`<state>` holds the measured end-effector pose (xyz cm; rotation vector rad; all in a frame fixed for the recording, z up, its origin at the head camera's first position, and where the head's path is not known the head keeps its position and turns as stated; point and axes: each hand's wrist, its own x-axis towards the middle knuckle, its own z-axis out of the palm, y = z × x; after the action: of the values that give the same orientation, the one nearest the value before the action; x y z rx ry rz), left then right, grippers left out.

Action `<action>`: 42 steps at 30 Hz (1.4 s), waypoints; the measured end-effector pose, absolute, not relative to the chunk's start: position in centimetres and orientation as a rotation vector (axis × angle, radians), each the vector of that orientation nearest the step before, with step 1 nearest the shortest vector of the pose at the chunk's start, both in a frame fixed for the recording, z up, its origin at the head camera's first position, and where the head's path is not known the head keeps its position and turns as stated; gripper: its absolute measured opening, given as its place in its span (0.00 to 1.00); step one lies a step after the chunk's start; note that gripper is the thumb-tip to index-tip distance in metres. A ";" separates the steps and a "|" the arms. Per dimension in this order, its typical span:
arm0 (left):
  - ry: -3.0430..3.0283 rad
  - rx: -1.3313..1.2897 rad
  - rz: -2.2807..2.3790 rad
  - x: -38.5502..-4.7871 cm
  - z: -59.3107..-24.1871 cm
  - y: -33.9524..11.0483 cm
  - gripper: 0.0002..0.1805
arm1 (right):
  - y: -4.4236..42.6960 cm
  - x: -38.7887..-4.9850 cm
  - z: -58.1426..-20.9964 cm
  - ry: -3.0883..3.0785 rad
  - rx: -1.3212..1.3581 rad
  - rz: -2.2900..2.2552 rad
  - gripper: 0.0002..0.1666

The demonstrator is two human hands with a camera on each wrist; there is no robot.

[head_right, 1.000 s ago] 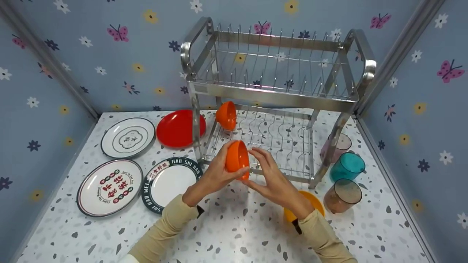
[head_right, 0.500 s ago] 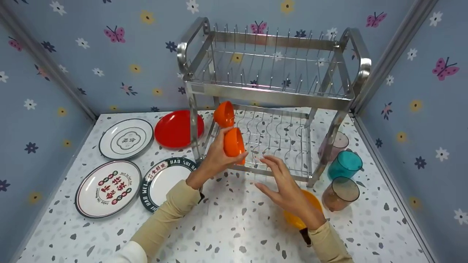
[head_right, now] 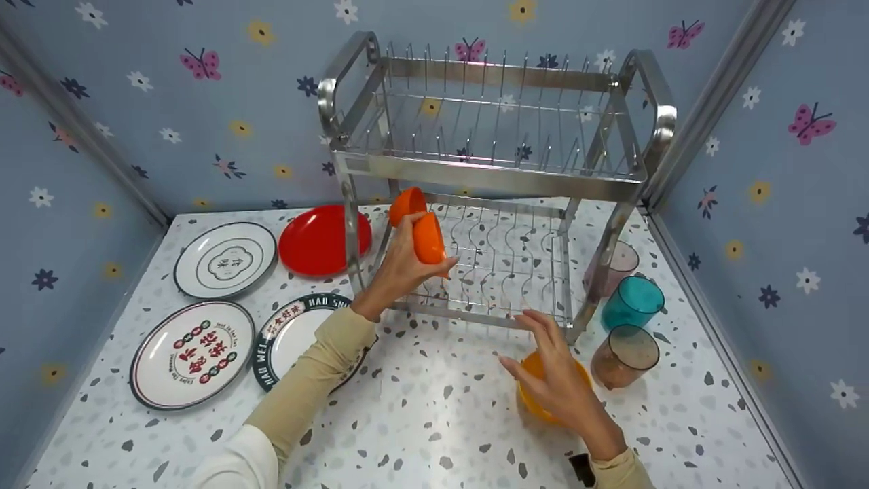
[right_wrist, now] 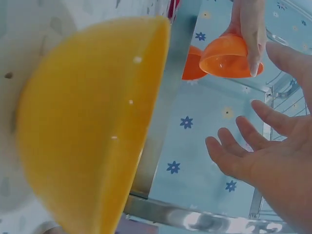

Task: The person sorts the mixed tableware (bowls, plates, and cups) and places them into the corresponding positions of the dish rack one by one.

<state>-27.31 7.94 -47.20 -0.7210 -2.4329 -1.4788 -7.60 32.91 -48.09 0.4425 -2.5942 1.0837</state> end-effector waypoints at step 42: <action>-2.533 -0.884 -0.371 -34.6 -49.1 9.7 0.61 | 35.3 -3.5 -51.4 -2.861 -0.070 1.120 0.50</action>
<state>-34.58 9.65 -49.13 -0.8842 -2.5330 -0.3708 -3.52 35.26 -51.40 -0.0698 -2.8611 1.1203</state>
